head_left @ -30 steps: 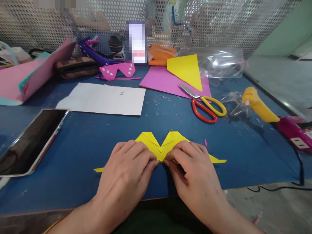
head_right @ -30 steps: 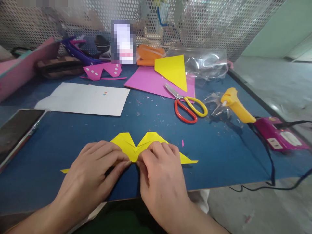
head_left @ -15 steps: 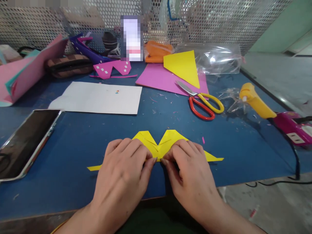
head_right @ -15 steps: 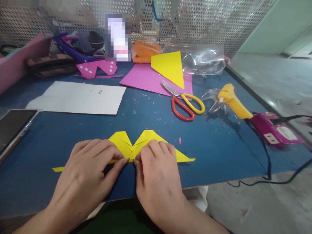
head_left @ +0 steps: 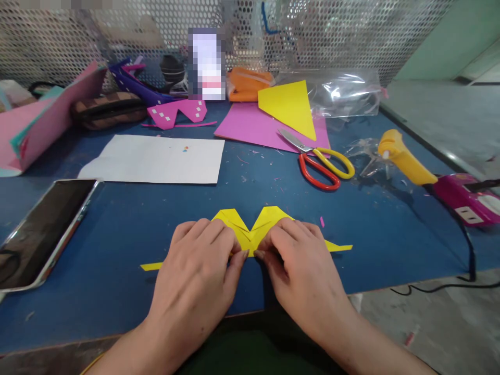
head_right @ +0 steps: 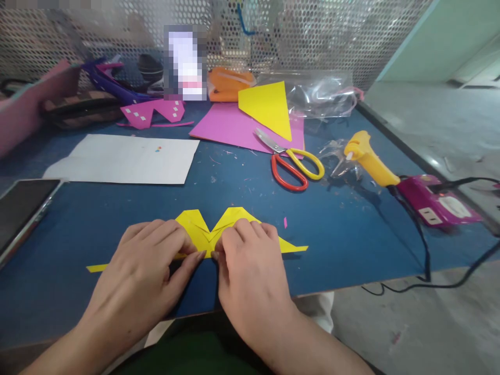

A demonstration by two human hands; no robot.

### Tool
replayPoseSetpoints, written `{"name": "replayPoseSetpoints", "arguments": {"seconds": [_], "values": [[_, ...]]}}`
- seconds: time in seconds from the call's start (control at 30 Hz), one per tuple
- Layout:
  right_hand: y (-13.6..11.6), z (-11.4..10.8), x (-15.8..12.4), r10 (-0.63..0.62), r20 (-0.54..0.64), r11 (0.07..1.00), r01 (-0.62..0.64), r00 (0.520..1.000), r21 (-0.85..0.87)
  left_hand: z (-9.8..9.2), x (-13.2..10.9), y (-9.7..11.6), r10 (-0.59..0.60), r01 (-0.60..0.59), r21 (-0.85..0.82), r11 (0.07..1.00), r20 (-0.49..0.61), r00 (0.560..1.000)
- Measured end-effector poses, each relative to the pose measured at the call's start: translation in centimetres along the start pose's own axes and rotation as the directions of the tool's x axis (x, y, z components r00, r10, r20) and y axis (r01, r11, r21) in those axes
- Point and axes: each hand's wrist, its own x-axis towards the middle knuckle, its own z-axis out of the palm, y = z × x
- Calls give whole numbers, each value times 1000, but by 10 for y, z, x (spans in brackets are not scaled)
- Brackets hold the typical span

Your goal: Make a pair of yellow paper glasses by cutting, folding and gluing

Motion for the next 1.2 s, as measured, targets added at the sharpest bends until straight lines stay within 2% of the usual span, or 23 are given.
{"name": "replayPoseSetpoints", "arguments": {"seconds": [0.17, 0.27, 0.4, 0.53, 0.73, 0.9, 1.1, 1.2], "values": [[0, -3, 6, -30, 42, 993, 34, 999, -111, 0, 0, 2, -3, 4, 48, 999, -12, 1000], [0, -3, 8, -43, 59, 987, 52, 997, -153, 0, -2, 5, 30, -26, 58, 998, -69, 997], [0, -3, 6, -43, 63, 988, 52, 997, -145, 2, -11, 7, 201, -186, 107, 977, -157, 967], [-1, -2, 6, -27, 59, 992, 34, 998, -123, 4, -21, 11, 327, -292, 210, 933, -154, 932], [2, -4, 6, -7, 33, 999, 9, 999, -44, 6, -28, 17, 367, -331, 279, 901, -83, 927], [7, -11, -4, 46, -25, 998, -47, 999, -39, 9, -30, 18, 385, -345, 287, 893, -95, 918], [13, -18, -6, 139, 21, 989, -138, 990, -50, 14, -34, 16, 406, -358, 307, 882, -109, 907], [12, -20, -2, 134, 52, 986, -128, 990, -106, 14, -34, 15, 411, -363, 312, 878, -101, 906]]}}
